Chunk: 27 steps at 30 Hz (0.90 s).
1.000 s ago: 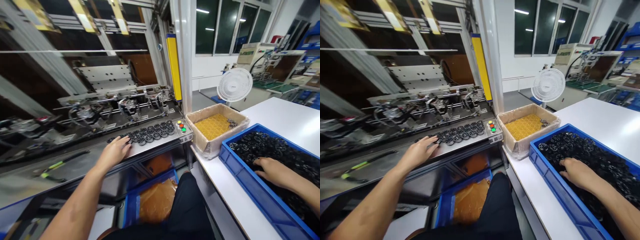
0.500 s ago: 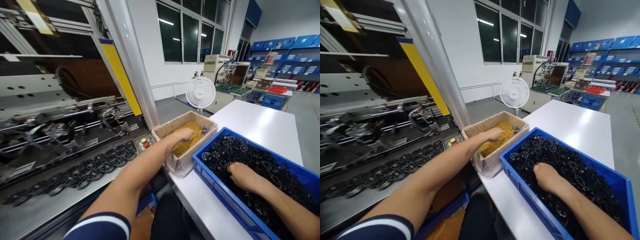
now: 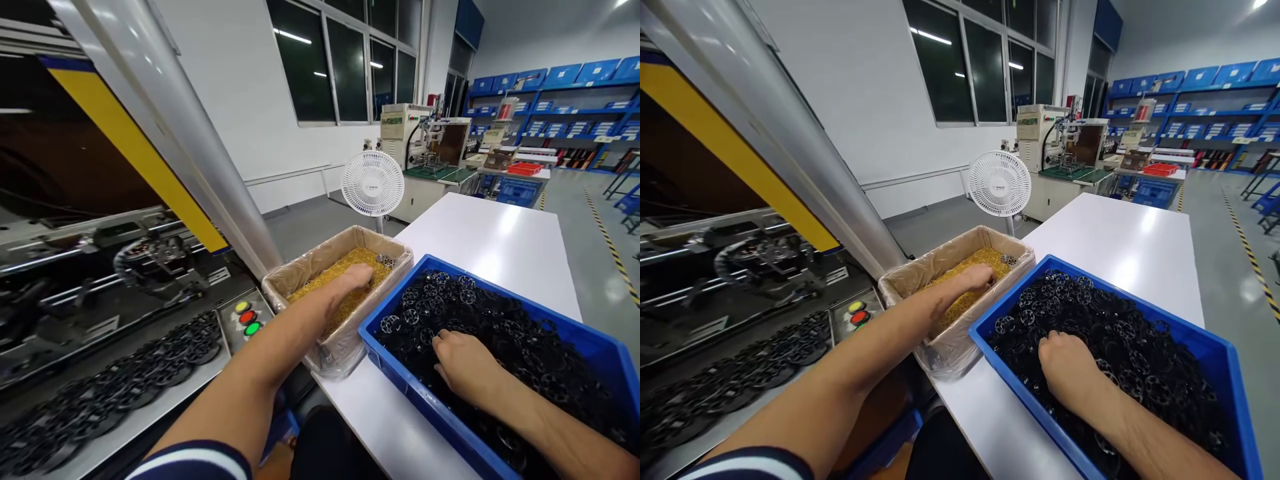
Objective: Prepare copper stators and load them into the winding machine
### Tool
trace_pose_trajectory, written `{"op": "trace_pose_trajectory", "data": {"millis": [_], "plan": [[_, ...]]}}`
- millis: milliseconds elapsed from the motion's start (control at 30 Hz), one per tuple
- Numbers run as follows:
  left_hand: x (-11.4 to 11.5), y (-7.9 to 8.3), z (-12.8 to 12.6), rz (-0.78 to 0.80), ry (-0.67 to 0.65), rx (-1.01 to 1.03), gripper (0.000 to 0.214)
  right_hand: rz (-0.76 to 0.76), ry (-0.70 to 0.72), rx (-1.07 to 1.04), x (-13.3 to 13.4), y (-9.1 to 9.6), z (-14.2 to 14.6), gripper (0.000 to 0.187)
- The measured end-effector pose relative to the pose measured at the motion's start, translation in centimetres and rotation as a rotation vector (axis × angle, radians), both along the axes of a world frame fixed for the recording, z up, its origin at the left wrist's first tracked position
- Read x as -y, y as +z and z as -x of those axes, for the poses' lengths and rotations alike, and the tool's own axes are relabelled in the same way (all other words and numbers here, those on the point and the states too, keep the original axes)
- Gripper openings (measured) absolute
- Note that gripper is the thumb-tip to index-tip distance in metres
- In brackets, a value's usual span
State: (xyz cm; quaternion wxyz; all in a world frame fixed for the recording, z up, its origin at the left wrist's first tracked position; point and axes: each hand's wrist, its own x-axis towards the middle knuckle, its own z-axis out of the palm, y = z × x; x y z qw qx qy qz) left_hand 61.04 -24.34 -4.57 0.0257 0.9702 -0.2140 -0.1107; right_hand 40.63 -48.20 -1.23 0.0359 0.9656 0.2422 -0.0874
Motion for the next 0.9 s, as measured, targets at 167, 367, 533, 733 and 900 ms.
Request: {"op": "trace_pose_trajectory", "data": {"millis": [167, 367, 533, 733, 900], "plan": [[-2.2, 3.2, 4.1, 0.19, 0.093, 0.057, 0.025, -0.101, 0.079, 0.116, 0.0, -0.5, -0.3, 0.024], [-4.4, 6.3, 17.9, 0.671, 0.114, 0.21, 0.044, -0.524, 0.288, 0.394, -1.3, 0.3, 1.5, 0.019], [-3.5, 5.1, 27.8, 1.496, 0.042, 0.079, 0.035, -0.941, 0.533, 0.594, -3.2, 1.3, 5.6, 0.015], [-2.3, 3.7, 31.7, 1.778, 0.086, -0.071, 0.035, -1.09, 0.591, 0.548, -4.1, 1.5, 8.5, 0.041], [-1.3, 4.1, 33.3, 1.787, 0.176, -0.173, 0.043, -1.118, 0.599, 0.434, -4.4, 1.9, 9.9, 0.046]]}}
